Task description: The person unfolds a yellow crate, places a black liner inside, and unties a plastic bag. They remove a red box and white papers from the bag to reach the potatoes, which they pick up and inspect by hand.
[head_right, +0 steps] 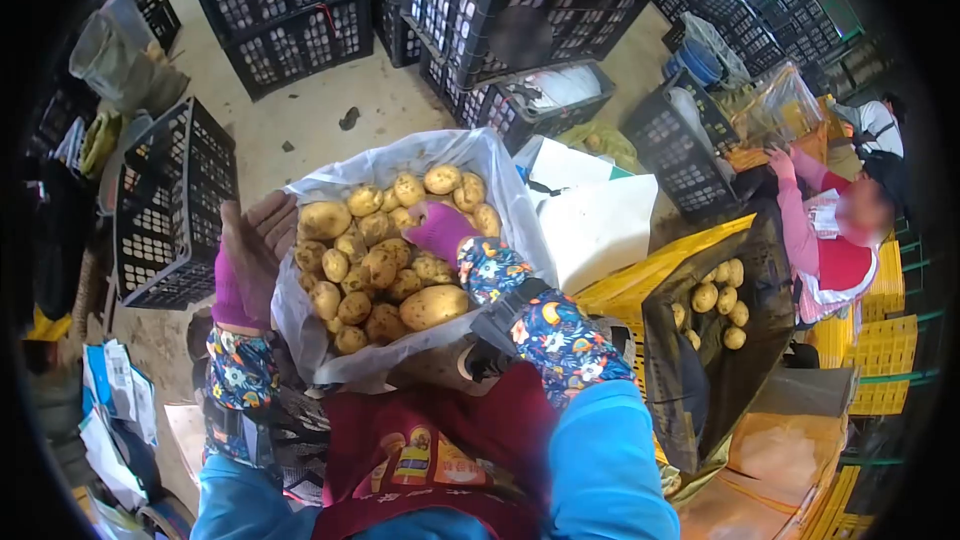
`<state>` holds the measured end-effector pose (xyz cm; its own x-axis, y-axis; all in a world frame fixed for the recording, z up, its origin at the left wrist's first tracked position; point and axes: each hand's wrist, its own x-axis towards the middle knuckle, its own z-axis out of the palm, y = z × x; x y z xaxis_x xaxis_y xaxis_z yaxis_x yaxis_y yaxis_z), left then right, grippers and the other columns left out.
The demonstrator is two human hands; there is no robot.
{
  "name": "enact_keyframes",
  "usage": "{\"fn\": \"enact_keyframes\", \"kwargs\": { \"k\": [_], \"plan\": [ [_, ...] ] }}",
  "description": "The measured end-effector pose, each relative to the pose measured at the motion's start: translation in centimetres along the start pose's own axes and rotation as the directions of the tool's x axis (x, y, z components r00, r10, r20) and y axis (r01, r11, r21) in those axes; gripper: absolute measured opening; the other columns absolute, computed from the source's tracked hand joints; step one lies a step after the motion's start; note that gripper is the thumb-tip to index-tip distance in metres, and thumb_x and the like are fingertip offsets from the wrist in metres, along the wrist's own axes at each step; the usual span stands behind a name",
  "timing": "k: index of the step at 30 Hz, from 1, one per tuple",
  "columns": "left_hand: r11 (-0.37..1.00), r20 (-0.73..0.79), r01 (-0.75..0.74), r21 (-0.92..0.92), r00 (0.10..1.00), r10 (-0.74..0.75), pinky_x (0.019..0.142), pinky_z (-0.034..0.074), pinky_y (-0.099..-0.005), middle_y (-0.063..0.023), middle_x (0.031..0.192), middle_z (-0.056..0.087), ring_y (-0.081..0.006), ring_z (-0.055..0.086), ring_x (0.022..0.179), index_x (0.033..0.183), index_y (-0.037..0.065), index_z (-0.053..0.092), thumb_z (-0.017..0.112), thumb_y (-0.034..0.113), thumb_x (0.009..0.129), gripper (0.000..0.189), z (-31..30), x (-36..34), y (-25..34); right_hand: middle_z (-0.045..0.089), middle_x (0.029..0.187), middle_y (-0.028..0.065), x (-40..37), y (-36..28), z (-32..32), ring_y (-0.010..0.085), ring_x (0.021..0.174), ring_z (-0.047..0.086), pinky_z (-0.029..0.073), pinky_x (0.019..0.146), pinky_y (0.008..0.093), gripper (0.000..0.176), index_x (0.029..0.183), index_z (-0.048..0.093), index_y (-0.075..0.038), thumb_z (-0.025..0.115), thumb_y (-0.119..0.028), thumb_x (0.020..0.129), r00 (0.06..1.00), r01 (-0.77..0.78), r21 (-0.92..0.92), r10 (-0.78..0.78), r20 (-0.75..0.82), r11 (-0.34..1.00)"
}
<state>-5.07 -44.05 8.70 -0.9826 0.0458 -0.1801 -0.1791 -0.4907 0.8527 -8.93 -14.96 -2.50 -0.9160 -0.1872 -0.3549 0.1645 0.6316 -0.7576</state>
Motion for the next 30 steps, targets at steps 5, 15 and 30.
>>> {"fn": "enact_keyframes", "kwargs": {
  "k": [5,15,30],
  "plan": [
    [0.996,-0.053,0.038,0.080,0.998,-0.034,0.104,0.042,-0.0349,-0.0236,0.131,0.054,-0.0269,0.055,0.120,0.136,-0.011,0.042,0.036,0.062,0.098,0.082,1.4,-0.9,1.1,0.063,0.116,0.0199,7.7,-0.2,4.6,0.0378,0.108,0.062,0.050,0.090,0.0451,0.070,0.131,0.051,-0.006,0.074,-0.038,0.074,0.922,-0.256,-0.364,0.114,-0.370,0.896],
    [0.985,-0.054,0.170,0.031,0.984,-0.168,0.094,0.045,-0.0308,-0.0159,0.125,0.058,-0.0228,0.059,0.110,0.137,-0.005,0.044,0.045,0.049,0.100,0.066,2.0,-0.9,-0.4,0.061,0.112,0.0111,11.3,4.7,5.8,0.0269,0.092,0.065,0.053,0.077,0.0369,0.080,0.142,0.036,-0.008,0.078,-0.024,0.076,0.873,0.133,0.032,-0.102,-0.478,0.991],
    [0.971,0.415,0.237,-0.019,0.886,-0.208,0.093,0.049,-0.0304,-0.0099,0.131,0.053,-0.0198,0.056,0.114,0.141,0.002,0.040,0.051,0.019,0.097,0.049,10.8,-4.5,-3.0,0.062,0.115,0.0142,-11.8,-8.2,-3.4,0.0259,0.108,0.062,0.051,0.087,0.0357,0.064,0.120,0.056,-0.004,0.086,-0.033,0.070,0.794,0.472,0.098,-0.374,-0.479,0.876]
  ]
}}
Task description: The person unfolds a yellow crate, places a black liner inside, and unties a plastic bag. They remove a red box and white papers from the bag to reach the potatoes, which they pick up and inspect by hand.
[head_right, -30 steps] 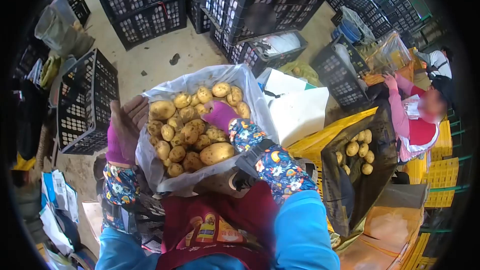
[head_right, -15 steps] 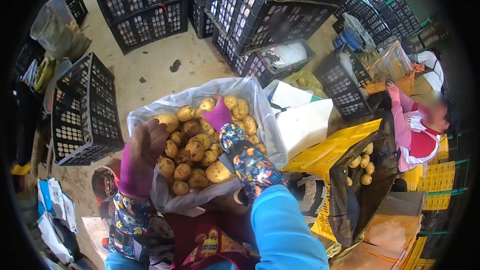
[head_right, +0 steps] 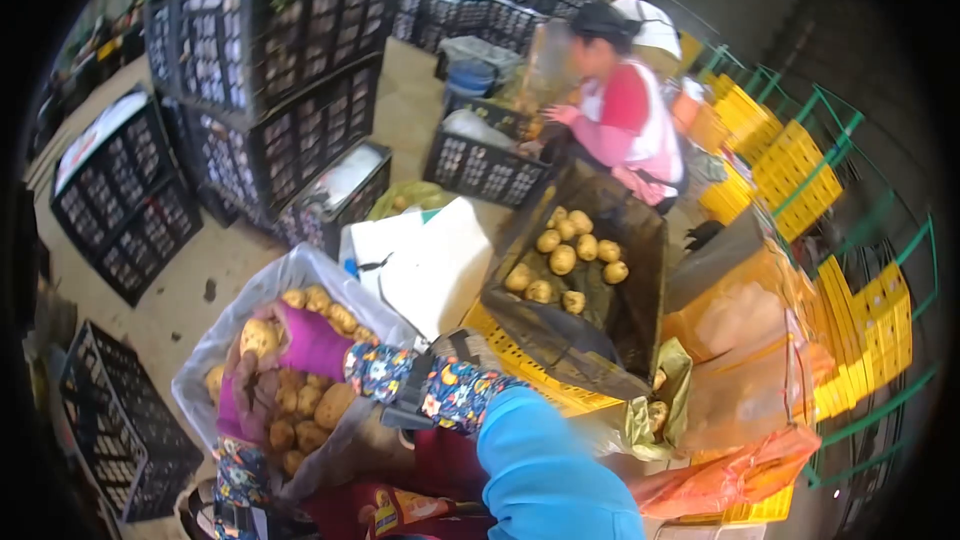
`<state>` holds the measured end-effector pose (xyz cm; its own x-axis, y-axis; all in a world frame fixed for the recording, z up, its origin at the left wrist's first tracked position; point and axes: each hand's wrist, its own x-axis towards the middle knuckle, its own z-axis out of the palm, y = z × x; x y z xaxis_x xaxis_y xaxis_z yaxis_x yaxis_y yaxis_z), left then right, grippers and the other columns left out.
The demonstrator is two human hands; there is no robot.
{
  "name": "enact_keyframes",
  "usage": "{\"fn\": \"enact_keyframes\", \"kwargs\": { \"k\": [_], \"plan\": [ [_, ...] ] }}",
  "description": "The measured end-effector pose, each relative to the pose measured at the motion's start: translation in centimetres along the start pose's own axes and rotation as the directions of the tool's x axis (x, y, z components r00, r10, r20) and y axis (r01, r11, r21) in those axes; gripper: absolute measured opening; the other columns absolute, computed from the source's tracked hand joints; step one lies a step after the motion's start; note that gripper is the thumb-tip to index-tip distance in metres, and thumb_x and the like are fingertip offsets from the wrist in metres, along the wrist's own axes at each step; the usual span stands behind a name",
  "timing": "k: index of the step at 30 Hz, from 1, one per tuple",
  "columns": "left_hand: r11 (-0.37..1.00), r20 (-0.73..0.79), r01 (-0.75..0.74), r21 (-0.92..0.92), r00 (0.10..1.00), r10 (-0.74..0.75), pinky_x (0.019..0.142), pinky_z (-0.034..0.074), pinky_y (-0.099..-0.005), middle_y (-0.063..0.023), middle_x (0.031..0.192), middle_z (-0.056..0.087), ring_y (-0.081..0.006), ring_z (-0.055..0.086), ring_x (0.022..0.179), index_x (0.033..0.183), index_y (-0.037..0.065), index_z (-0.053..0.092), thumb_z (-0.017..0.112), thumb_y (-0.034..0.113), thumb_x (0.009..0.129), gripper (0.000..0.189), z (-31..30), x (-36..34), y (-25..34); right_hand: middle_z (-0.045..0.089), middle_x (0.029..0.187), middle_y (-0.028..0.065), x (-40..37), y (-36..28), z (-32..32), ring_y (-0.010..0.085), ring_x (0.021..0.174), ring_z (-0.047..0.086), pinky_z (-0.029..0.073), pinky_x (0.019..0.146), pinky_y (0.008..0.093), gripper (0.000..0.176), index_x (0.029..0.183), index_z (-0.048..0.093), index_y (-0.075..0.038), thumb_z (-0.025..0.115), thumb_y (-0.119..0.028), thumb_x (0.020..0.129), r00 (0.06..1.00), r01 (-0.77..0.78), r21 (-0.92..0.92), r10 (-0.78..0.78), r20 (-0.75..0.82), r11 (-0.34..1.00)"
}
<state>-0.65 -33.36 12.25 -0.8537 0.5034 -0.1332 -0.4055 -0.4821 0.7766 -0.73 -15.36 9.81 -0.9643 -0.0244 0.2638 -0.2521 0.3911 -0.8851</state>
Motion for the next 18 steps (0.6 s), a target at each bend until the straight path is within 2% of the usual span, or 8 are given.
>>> {"fn": "enact_keyframes", "kwargs": {
  "k": [3,5,6,11,14,16,17,18],
  "plan": [
    [0.995,0.055,-0.079,0.059,0.996,0.076,0.086,0.052,-0.0284,-0.0092,0.129,0.054,-0.0193,0.059,0.109,0.140,0.003,0.041,0.054,0.016,0.095,0.048,-1.1,1.1,-1.8,0.060,0.112,0.0153,-0.6,-1.4,-1.9,0.0302,0.104,0.062,0.051,0.085,0.0378,0.062,0.121,0.054,-0.006,0.084,-0.029,0.072,0.871,-0.467,0.059,0.448,0.202,0.882],
    [0.985,0.020,-0.048,0.166,0.999,0.045,0.087,0.051,-0.0286,-0.0091,0.129,0.053,-0.0190,0.058,0.110,0.139,0.004,0.042,0.057,0.013,0.093,0.049,-3.6,1.6,-2.3,0.058,0.119,0.0158,-1.0,-1.1,-1.1,0.0316,0.107,0.061,0.051,0.089,0.0393,0.065,0.125,0.052,-0.006,0.083,-0.026,0.071,0.995,-0.070,-0.127,0.060,-0.079,0.989],
    [0.965,-0.034,-0.037,0.261,0.998,0.047,0.085,0.050,-0.0275,-0.0084,0.127,0.054,-0.0174,0.058,0.107,0.138,0.005,0.043,0.060,0.011,0.090,0.052,-3.8,1.9,-2.3,0.057,0.122,0.0161,-0.8,-1.2,-1.0,0.0323,0.108,0.061,0.050,0.090,0.0401,0.067,0.128,0.051,-0.007,0.082,-0.025,0.071,0.969,0.117,-0.257,-0.167,-0.182,0.959],
    [0.822,0.162,-0.267,0.503,0.963,0.214,0.086,0.050,-0.0279,-0.0081,0.121,0.058,-0.0166,0.061,0.099,0.140,0.003,0.042,0.062,0.010,0.084,0.060,-4.3,2.3,-3.0,0.053,0.130,0.0169,-0.5,3.4,1.8,0.0377,0.115,0.057,0.046,0.099,0.0439,0.081,0.136,0.049,-0.013,0.084,-0.025,0.065,0.919,0.394,-0.377,-0.371,0.137,0.838],
    [0.893,0.042,-0.092,0.441,0.996,0.082,0.087,0.050,-0.0276,-0.0090,0.130,0.054,-0.0159,0.060,0.106,0.136,0.002,0.047,0.061,0.017,0.087,0.053,-2.2,0.2,-0.6,0.058,0.123,0.0155,-1.8,-2.7,-2.6,0.0349,0.109,0.060,0.049,0.095,0.0417,0.073,0.130,0.054,-0.010,0.084,-0.024,0.065,0.991,0.091,-0.286,-0.058,0.122,0.954],
    [0.942,-0.036,-0.075,0.326,0.995,0.091,0.086,0.051,-0.0283,-0.0109,0.132,0.054,-0.0173,0.060,0.110,0.135,0.002,0.049,0.055,0.018,0.094,0.044,-2.5,-0.3,0.1,0.063,0.111,0.0123,-3.8,-4.5,-10.6,0.0294,0.102,0.063,0.051,0.090,0.0392,0.063,0.120,0.059,-0.008,0.085,-0.024,0.065,0.990,0.049,-0.170,-0.071,-0.122,0.984],
    [0.744,0.053,-0.190,0.640,0.977,0.205,0.087,0.050,-0.0281,-0.0107,0.132,0.054,-0.0183,0.059,0.110,0.137,0.003,0.048,0.054,0.021,0.096,0.045,-4.6,-0.2,0.1,0.065,0.105,0.0094,-4.9,-3.7,-14.1,0.0233,0.097,0.064,0.053,0.086,0.0356,0.057,0.114,0.062,-0.007,0.087,-0.026,0.065,0.953,0.075,-0.285,-0.153,-0.261,0.955],
    [0.857,-0.062,-0.083,0.508,0.989,0.132,0.086,0.048,-0.0267,-0.0076,0.129,0.057,-0.0175,0.059,0.110,0.138,0.005,0.048,0.054,0.025,0.096,0.047,-3.9,-0.4,0.5,0.066,0.103,0.0087,-6.8,-3.5,-18.1,0.0197,0.094,0.065,0.054,0.084,0.0337,0.056,0.113,0.063,-0.006,0.087,-0.026,0.067,0.929,-0.171,-0.138,0.114,-0.351,0.976]
  ]
}}
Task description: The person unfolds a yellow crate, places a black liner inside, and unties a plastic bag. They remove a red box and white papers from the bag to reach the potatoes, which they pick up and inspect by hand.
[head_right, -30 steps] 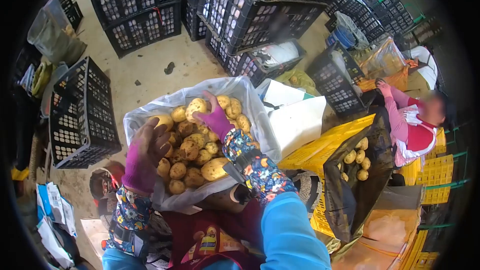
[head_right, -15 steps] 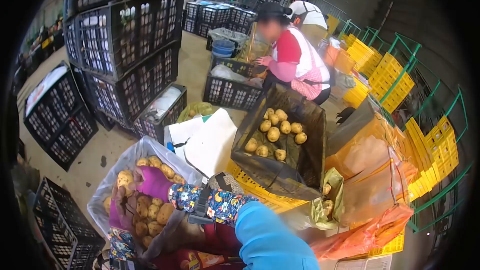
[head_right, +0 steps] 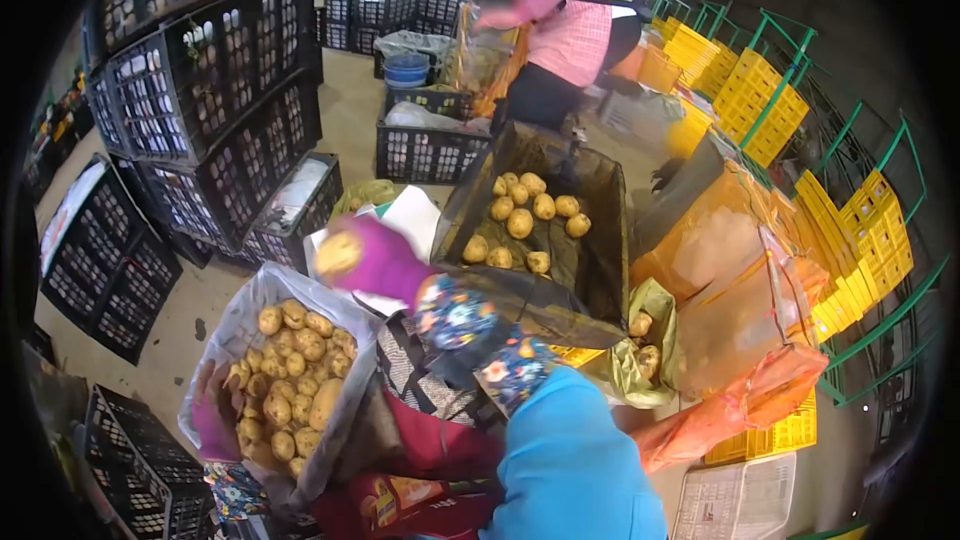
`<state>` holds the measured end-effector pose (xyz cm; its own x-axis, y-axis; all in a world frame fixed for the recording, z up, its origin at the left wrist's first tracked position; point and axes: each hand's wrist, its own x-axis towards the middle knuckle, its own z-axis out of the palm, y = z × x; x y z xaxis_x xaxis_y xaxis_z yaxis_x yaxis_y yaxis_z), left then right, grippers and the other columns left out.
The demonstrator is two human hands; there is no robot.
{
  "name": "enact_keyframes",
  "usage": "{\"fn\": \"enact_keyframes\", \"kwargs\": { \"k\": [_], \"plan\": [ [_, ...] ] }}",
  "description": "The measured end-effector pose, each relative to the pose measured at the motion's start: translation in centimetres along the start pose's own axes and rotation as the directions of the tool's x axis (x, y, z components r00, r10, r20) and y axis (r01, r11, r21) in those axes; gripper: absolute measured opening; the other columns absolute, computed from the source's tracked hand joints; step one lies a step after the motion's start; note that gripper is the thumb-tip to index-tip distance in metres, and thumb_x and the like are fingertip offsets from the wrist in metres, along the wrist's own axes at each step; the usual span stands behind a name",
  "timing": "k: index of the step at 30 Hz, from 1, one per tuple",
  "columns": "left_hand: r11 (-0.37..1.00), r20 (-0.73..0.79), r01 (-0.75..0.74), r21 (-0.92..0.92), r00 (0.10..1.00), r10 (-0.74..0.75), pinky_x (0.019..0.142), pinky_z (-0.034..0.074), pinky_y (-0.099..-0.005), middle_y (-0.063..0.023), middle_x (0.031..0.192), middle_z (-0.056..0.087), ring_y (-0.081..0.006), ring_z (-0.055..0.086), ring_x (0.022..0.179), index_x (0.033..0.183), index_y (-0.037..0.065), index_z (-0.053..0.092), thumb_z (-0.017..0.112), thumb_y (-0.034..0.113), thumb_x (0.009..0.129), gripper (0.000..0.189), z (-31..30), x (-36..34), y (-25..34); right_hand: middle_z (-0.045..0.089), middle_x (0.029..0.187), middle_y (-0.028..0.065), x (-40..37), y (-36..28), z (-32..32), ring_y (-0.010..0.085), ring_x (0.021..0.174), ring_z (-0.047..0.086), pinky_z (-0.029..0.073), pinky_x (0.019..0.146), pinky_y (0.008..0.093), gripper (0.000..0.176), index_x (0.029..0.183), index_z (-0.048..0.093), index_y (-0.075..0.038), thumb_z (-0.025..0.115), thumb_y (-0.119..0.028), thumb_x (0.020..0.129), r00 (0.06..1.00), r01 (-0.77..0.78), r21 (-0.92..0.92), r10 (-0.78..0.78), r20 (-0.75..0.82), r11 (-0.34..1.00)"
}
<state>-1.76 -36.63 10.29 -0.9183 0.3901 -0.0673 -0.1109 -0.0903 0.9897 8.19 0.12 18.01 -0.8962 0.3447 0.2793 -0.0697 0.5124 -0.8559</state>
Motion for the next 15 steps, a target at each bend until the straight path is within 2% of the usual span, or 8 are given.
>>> {"fn": "enact_keyframes", "kwargs": {
  "k": [3,4,8,10,12,13,14,15],
  "plan": [
    [0.979,-0.072,0.130,-0.158,0.987,-0.143,0.085,0.045,-0.0257,-0.0036,0.124,0.060,-0.0171,0.059,0.111,0.140,0.008,0.048,0.054,0.030,0.096,0.049,0.2,-0.4,2.0,0.068,0.100,0.0112,-3.8,1.2,-12.1,0.0260,0.094,0.067,0.055,0.081,0.0383,0.050,0.110,0.065,-0.014,0.083,-0.035,0.068,0.955,-0.138,-0.386,0.020,-0.296,0.912],
    [0.977,-0.093,0.147,-0.153,0.982,-0.163,0.085,0.045,-0.0258,-0.0032,0.124,0.060,-0.0172,0.059,0.111,0.140,0.008,0.048,0.054,0.030,0.096,0.049,0.0,-0.7,2.1,0.068,0.100,0.0144,-5.9,1.6,-14.8,0.0297,0.092,0.067,0.053,0.082,0.0388,0.050,0.112,0.065,-0.009,0.080,-0.037,0.073,0.928,-0.269,-0.642,0.015,-0.373,0.718],
    [0.937,-0.110,0.009,-0.348,0.993,-0.051,0.088,0.050,-0.0316,-0.0072,0.123,0.057,-0.0218,0.058,0.115,0.141,0.004,0.042,0.059,0.023,0.097,0.051,-2.9,-0.5,-0.2,0.067,0.081,0.0121,-10.0,12.3,-22.8,0.0290,0.076,0.066,0.052,0.071,0.0384,0.032,0.098,0.066,-0.008,0.075,-0.032,0.079,0.912,-0.351,-0.822,-0.035,-0.409,0.449],
    [0.921,-0.199,-0.083,-0.380,0.980,0.006,0.090,0.048,-0.0303,-0.0047,0.123,0.057,-0.0197,0.059,0.110,0.138,0.008,0.047,0.057,0.020,0.097,0.044,-4.1,-1.0,-0.7,0.064,0.080,0.0067,-7.1,9.2,-20.0,0.0140,0.067,0.060,0.050,0.064,0.0288,0.016,0.090,0.063,-0.007,0.073,-0.017,0.083,0.901,-0.326,-0.371,0.167,-0.400,0.870],
    [0.925,-0.421,-0.026,-0.380,0.895,-0.148,0.086,0.048,-0.0284,-0.0022,0.110,0.059,-0.0148,0.058,0.097,0.130,0.006,0.054,0.063,0.014,0.093,0.039,-4.4,-1.4,0.5,0.063,0.086,0.0065,-2.6,5.9,-14.1,0.0078,0.075,0.055,0.048,0.070,0.0238,0.012,0.087,0.059,-0.002,0.068,0.001,0.081,0.932,-0.162,0.007,0.155,-0.328,0.987],
    [0.936,-0.461,-0.020,-0.352,0.874,-0.155,0.086,0.048,-0.0284,-0.0018,0.108,0.059,-0.0140,0.057,0.095,0.130,0.005,0.054,0.063,0.012,0.092,0.040,-5.5,-1.1,0.2,0.064,0.086,0.0050,-0.7,2.5,-9.9,0.0100,0.069,0.054,0.047,0.067,0.0253,0.012,0.086,0.059,-0.002,0.069,-0.002,0.081,0.955,-0.169,-0.026,0.157,-0.253,0.985],
    [0.945,-0.491,-0.011,-0.327,0.856,-0.160,0.085,0.049,-0.0284,-0.0015,0.105,0.059,-0.0132,0.057,0.092,0.131,0.005,0.053,0.064,0.010,0.090,0.042,-6.4,-1.0,-0.1,0.064,0.086,0.0045,1.5,1.8,-6.3,0.0107,0.068,0.055,0.046,0.065,0.0257,0.009,0.085,0.059,-0.002,0.068,-0.003,0.083,0.980,0.165,-0.231,-0.185,-0.066,0.959],
    [0.938,-0.525,-0.053,-0.344,0.839,-0.145,0.086,0.048,-0.0279,-0.0025,0.108,0.059,-0.0136,0.057,0.094,0.132,0.004,0.053,0.063,0.010,0.091,0.042,-6.5,-1.1,0.1,0.065,0.081,0.0046,2.8,1.2,-2.1,0.0109,0.069,0.056,0.046,0.064,0.0267,0.012,0.082,0.062,-0.002,0.067,-0.012,0.087,0.996,0.089,-0.235,-0.083,0.034,0.968]
  ]
}}
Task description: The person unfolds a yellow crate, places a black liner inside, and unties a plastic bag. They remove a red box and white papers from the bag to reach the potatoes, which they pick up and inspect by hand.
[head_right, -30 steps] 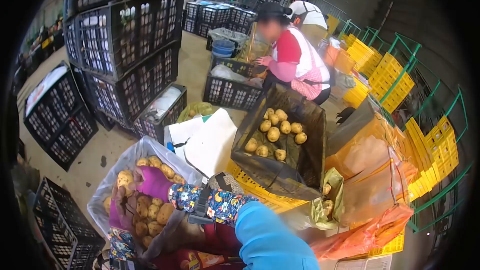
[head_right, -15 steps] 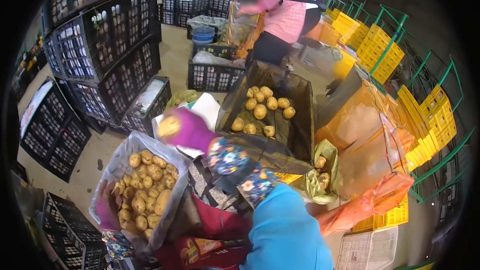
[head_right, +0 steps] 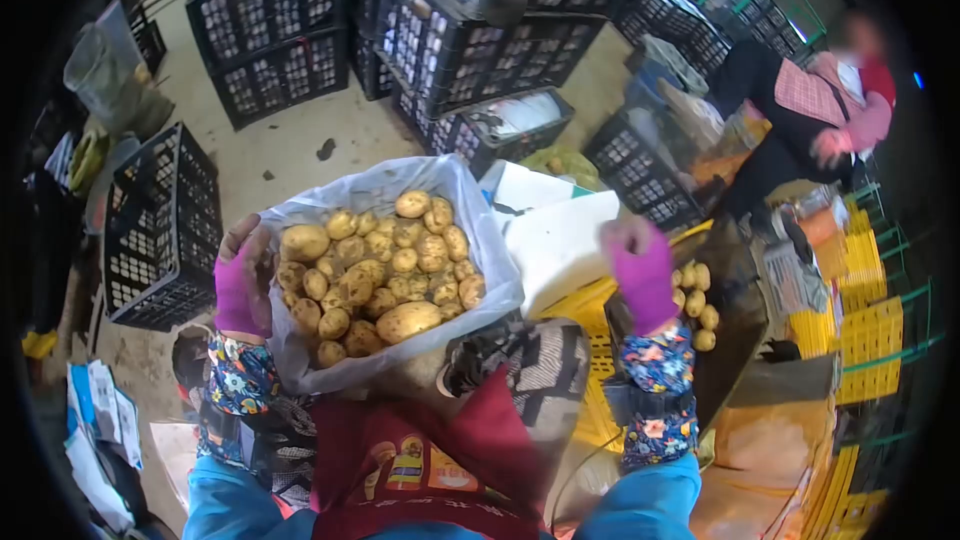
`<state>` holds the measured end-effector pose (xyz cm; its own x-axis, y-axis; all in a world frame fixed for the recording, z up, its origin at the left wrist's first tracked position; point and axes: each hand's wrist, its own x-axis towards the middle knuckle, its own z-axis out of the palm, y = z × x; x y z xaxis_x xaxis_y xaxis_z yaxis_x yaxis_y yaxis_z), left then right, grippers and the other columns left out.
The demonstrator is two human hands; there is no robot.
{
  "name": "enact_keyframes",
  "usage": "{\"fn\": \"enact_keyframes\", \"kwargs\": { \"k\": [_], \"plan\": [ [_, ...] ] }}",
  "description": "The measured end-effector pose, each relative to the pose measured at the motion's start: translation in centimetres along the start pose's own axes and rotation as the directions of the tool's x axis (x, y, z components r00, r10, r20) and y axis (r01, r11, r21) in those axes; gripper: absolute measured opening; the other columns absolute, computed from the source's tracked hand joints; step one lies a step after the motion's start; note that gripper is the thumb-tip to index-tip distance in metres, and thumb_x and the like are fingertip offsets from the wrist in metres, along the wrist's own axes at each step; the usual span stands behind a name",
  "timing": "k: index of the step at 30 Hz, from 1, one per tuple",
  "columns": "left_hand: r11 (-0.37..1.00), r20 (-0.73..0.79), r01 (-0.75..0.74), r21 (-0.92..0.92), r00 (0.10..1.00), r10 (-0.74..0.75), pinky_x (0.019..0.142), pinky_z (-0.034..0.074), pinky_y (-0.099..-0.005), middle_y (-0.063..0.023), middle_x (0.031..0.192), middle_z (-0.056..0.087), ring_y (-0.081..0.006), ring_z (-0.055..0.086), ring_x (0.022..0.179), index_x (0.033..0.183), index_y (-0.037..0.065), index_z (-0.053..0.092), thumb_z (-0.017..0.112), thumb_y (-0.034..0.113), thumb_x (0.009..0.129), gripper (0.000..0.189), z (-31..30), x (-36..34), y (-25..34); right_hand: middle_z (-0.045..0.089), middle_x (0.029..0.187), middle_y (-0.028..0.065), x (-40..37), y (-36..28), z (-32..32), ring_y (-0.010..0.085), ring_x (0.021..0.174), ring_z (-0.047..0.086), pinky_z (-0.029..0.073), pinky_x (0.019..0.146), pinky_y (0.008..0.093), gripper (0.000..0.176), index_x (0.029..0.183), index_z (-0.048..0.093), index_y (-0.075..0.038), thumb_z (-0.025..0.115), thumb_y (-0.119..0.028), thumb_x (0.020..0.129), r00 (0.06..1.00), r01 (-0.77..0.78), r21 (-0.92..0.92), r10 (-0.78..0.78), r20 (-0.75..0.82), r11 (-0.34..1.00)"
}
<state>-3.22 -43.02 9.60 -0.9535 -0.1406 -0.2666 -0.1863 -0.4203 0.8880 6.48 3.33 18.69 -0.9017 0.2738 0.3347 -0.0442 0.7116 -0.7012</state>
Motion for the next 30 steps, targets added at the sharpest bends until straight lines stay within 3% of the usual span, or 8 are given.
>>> {"fn": "enact_keyframes", "kwargs": {
  "k": [2,5,8,14,20,24,26,30],
  "plan": [
    [0.997,-0.058,-0.042,-0.059,0.998,0.039,0.087,0.048,-0.0269,-0.0043,0.113,0.060,-0.0145,0.058,0.098,0.133,0.003,0.052,0.060,0.010,0.092,0.042,0.3,-0.3,0.8,0.067,0.074,0.0071,3.2,-1.8,8.8,0.0149,0.072,0.061,0.048,0.066,0.0308,0.038,0.088,0.070,-0.002,0.061,-0.039,0.091,0.828,-0.376,-0.001,0.337,0.447,0.926],
    [0.994,-0.077,-0.105,0.031,0.991,0.107,0.091,0.047,-0.0258,-0.0086,0.124,0.058,-0.0169,0.059,0.109,0.135,0.000,0.050,0.055,0.013,0.094,0.043,0.2,0.4,0.8,0.068,0.085,0.0097,4.9,1.2,25.1,0.0170,0.082,0.067,0.051,0.074,0.0322,0.038,0.104,0.066,0.000,0.056,-0.036,0.095,0.691,0.131,-0.058,-0.049,0.721,0.990],
    [0.989,0.017,-0.108,0.102,0.994,0.107,0.100,0.043,-0.0277,-0.0122,0.132,0.056,-0.0193,0.056,0.118,0.139,-0.002,0.045,0.053,0.020,0.097,0.048,0.4,-0.4,1.6,0.067,0.087,0.0101,5.9,0.7,37.8,0.0203,0.077,0.065,0.052,0.072,0.0359,0.052,0.118,0.059,-0.001,0.065,-0.044,0.089,0.414,-0.363,-0.293,0.435,0.800,0.885],
    [0.991,-0.033,0.022,-0.130,0.999,-0.026,0.103,0.044,-0.0331,-0.0151,0.129,0.056,-0.0213,0.057,0.116,0.139,-0.003,0.042,0.056,0.021,0.097,0.051,0.0,-0.4,1.6,0.066,0.091,0.0096,3.3,2.4,49.0,0.0197,0.080,0.064,0.052,0.073,0.0354,0.052,0.121,0.056,-0.001,0.070,-0.038,0.087,0.602,-0.520,-0.322,0.607,0.519,0.791],
    [0.985,0.023,0.049,-0.163,0.999,-0.046,0.102,0.044,-0.0335,-0.0122,0.129,0.056,-0.0230,0.056,0.119,0.140,0.000,0.043,0.056,0.022,0.097,0.049,-0.4,-0.3,1.9,0.066,0.094,0.0091,2.1,3.2,46.5,0.0192,0.084,0.063,0.052,0.075,0.0350,0.055,0.124,0.053,-0.001,0.075,-0.032,0.084,0.572,-0.789,0.233,0.541,0.617,0.568],
    [0.984,-0.034,0.159,-0.081,0.986,-0.162,0.097,0.045,-0.0316,-0.0084,0.129,0.057,-0.0224,0.057,0.116,0.138,0.005,0.046,0.055,0.029,0.098,0.048,-0.2,0.0,0.1,0.064,0.103,0.0092,0.7,0.9,40.9,0.0203,0.090,0.063,0.053,0.079,0.0346,0.062,0.129,0.048,-0.003,0.080,-0.021,0.080,0.795,-0.508,0.529,0.135,0.591,0.680],
    [0.970,-0.033,0.241,-0.042,0.970,-0.242,0.093,0.047,-0.0313,-0.0070,0.127,0.057,-0.0210,0.057,0.113,0.136,0.006,0.048,0.054,0.034,0.098,0.047,0.5,-0.1,-1.4,0.061,0.113,0.0106,0.3,-1.6,36.9,0.0221,0.095,0.062,0.052,0.086,0.0330,0.066,0.132,0.047,-0.005,0.081,-0.021,0.078,0.892,-0.040,0.623,-0.253,0.375,0.781],
    [0.871,0.370,0.472,-0.137,0.840,-0.397,0.072,0.049,-0.0259,-0.0030,0.105,0.062,-0.0128,0.059,0.088,0.125,0.010,0.054,0.045,0.049,0.100,0.047,3.6,-0.7,-2.2,0.058,0.124,0.0106,-0.1,-10.3,26.2,0.0210,0.108,0.062,0.049,0.095,0.0349,0.057,0.137,0.043,-0.003,0.069,-0.013,0.087,0.786,0.250,0.346,-0.398,0.472,0.904]
  ]
}}
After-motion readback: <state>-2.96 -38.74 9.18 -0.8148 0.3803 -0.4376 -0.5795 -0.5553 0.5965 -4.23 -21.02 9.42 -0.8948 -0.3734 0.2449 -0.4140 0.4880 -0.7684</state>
